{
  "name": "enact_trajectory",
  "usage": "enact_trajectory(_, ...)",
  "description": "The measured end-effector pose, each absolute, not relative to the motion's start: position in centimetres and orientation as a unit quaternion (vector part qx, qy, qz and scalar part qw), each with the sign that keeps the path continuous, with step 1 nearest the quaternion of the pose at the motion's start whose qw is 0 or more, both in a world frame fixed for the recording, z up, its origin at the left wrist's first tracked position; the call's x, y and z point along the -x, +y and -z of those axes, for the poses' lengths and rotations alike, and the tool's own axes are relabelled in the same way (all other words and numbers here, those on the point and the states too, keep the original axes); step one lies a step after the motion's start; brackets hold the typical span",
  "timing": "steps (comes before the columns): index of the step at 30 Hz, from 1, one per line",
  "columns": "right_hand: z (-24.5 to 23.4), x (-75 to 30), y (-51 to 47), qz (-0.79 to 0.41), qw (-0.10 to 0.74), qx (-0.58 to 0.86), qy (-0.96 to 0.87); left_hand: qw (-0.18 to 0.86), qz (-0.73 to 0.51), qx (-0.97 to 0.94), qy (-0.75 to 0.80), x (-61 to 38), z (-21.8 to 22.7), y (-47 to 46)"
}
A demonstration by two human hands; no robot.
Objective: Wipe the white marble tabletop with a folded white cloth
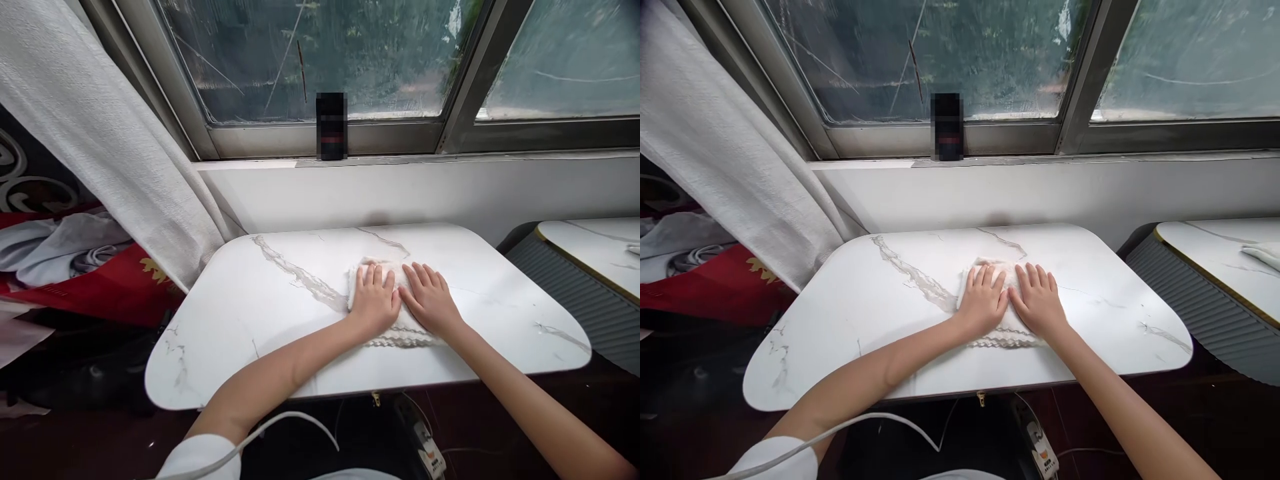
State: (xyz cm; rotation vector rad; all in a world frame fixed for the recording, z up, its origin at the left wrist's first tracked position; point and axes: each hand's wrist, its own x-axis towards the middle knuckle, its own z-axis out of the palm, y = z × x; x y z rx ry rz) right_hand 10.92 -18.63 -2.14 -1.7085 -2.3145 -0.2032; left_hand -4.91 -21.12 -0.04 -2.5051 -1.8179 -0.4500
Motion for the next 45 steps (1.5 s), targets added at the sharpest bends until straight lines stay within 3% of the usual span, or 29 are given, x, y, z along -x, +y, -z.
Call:
enact_trajectory(14, 2.5, -8.7, -25.8, 0.081, 0.136, 0.564, -0.81, 0.03, 0.133, 0.813, -0.566, 7.3, 0.2, -28.0)
enact_trajectory(24, 1.3, -4.8, -25.3, 0.056, 0.104, 0.508, -0.853, 0.042, 0.131, 0.792, -0.595, 10.9, 0.1, -29.2)
enact_trajectory(45, 0.5, 2.4, -12.9, 0.012, 0.143, 0.533, -0.834, -0.011, 0.158, 0.73, -0.665, 15.9, 0.0, -16.7)
